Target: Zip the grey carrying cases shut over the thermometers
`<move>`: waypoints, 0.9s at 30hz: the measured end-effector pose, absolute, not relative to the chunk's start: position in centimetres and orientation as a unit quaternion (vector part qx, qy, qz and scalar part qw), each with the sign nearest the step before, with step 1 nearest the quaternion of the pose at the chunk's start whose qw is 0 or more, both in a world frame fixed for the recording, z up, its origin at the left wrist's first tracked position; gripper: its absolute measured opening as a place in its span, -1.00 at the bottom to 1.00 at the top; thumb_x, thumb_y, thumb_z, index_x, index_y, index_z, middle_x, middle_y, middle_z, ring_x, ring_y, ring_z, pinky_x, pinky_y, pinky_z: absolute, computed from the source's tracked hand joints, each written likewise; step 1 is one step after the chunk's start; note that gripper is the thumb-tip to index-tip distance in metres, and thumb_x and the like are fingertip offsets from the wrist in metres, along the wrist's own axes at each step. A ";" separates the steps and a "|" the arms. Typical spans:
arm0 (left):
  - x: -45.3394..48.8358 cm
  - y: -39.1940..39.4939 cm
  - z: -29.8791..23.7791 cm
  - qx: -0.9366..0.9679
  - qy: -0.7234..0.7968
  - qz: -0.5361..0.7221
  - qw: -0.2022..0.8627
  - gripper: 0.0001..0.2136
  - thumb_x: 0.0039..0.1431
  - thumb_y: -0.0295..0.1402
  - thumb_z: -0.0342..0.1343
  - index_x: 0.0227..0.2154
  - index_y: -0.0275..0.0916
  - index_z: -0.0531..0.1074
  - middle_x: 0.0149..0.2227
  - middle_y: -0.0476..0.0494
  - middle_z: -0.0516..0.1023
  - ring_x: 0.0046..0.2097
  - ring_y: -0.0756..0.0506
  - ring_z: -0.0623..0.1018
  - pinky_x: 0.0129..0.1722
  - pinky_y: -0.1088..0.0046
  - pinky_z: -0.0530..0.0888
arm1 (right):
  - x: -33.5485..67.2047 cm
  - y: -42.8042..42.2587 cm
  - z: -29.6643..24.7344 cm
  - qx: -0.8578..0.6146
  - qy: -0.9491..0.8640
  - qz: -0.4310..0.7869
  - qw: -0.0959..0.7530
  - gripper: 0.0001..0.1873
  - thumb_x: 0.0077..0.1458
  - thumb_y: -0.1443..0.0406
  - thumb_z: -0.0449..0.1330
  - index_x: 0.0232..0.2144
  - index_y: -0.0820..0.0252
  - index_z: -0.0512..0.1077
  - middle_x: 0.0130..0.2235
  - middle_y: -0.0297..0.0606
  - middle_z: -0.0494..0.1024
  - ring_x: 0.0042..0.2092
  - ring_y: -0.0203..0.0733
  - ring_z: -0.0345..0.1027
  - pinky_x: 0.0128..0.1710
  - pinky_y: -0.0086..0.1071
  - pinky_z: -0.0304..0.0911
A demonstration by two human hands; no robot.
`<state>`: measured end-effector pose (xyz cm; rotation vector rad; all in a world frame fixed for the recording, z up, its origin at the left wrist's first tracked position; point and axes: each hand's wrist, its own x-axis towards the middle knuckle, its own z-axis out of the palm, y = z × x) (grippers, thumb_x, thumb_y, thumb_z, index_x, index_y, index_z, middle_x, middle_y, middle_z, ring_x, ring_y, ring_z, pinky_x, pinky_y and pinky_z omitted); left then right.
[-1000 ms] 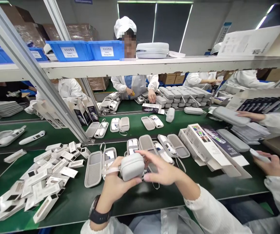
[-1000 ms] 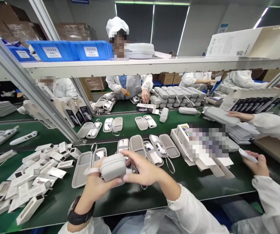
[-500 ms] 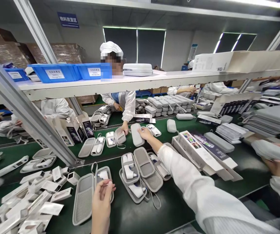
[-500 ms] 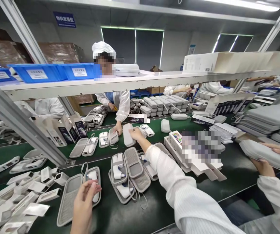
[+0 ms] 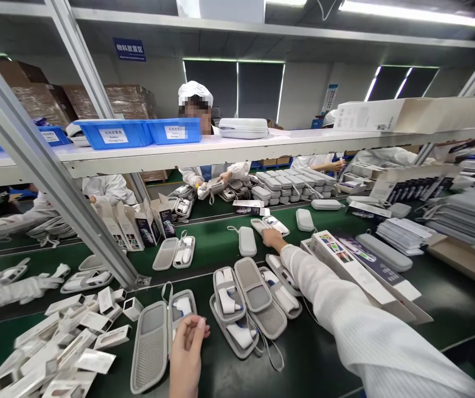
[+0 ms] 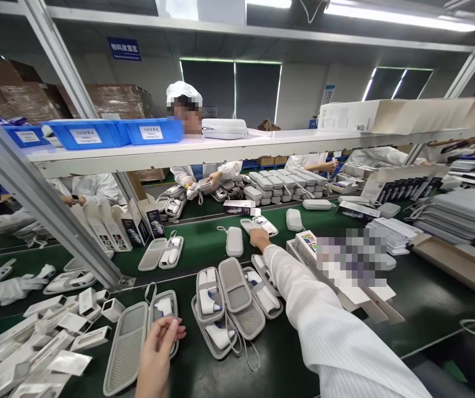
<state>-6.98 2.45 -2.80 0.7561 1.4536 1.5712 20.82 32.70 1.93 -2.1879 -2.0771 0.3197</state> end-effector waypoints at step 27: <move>-3.6 1.6 -0.1 0.148 0.257 0.763 0.575 -0.42 -0.14 0.09 0.38 -0.07 -0.11 0.57 -0.28 -0.15 0.68 -0.41 -0.18 0.61 -0.58 0.38 0.53 | 11.6 4.6 -0.2 -0.227 -0.559 0.720 0.343 -0.72 0.23 0.08 0.18 -0.18 0.17 0.41 -0.31 -0.24 0.51 -0.46 -0.26 0.26 -0.43 -0.36 0.11</move>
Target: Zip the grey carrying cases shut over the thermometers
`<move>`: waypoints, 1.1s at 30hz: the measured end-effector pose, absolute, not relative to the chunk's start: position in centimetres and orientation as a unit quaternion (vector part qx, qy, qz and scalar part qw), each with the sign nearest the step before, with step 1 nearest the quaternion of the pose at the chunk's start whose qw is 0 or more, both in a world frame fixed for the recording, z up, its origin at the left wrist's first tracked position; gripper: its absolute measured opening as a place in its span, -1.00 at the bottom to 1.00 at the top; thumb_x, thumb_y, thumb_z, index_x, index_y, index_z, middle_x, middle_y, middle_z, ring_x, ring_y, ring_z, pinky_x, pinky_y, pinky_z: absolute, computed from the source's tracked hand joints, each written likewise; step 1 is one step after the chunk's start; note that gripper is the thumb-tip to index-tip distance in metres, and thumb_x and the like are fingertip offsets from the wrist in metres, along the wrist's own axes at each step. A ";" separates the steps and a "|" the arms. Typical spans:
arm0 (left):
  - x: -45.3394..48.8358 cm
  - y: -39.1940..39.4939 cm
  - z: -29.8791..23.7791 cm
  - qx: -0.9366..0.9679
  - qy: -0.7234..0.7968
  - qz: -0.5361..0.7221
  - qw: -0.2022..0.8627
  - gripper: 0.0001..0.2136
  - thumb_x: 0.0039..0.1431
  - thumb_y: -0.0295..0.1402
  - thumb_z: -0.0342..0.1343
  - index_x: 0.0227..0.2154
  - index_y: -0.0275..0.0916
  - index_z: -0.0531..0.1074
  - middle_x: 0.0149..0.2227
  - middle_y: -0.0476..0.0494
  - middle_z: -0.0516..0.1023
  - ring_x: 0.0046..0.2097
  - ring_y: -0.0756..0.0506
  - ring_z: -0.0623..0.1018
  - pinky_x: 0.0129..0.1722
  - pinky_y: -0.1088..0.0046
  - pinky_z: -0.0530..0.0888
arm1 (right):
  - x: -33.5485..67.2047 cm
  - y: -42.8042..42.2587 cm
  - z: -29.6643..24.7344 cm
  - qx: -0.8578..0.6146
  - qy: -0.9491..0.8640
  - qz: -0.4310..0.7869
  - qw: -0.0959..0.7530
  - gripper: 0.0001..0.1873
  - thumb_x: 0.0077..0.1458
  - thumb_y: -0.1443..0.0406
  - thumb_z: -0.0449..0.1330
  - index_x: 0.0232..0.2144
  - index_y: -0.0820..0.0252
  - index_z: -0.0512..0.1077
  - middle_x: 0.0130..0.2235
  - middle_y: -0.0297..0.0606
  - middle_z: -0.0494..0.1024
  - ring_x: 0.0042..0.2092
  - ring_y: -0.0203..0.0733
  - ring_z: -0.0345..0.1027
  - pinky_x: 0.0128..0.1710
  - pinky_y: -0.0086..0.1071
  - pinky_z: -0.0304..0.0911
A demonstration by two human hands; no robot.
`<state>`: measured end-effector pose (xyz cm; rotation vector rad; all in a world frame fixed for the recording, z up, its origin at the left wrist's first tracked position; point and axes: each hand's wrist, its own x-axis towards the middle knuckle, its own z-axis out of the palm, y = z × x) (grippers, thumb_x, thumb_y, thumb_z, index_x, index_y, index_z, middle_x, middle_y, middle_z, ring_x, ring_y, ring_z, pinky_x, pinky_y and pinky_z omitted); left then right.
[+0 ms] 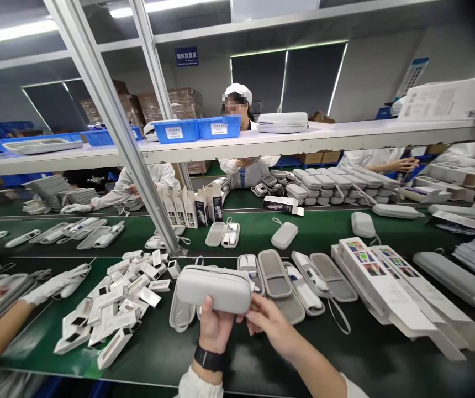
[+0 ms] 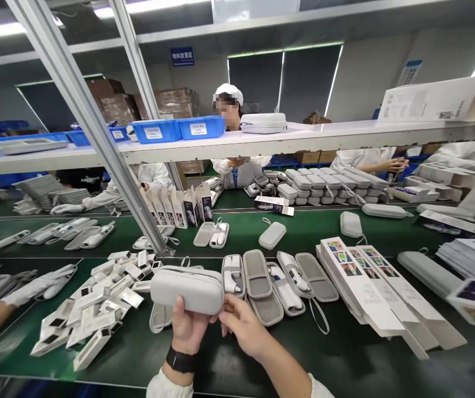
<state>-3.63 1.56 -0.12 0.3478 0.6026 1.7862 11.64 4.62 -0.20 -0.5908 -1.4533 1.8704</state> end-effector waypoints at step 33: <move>-8.0 -1.9 -2.0 0.386 0.573 0.593 0.413 -0.39 -0.35 0.07 0.45 -0.24 -0.24 0.60 -0.24 -0.24 0.69 -0.09 -0.36 0.62 0.09 -0.02 0.50 | 15.4 8.1 6.8 -0.240 -0.509 0.808 0.174 -0.76 -0.01 0.26 0.22 -0.61 0.21 0.28 -0.71 -0.62 0.03 -0.69 -0.51 -0.24 -0.67 -0.51 -0.30</move>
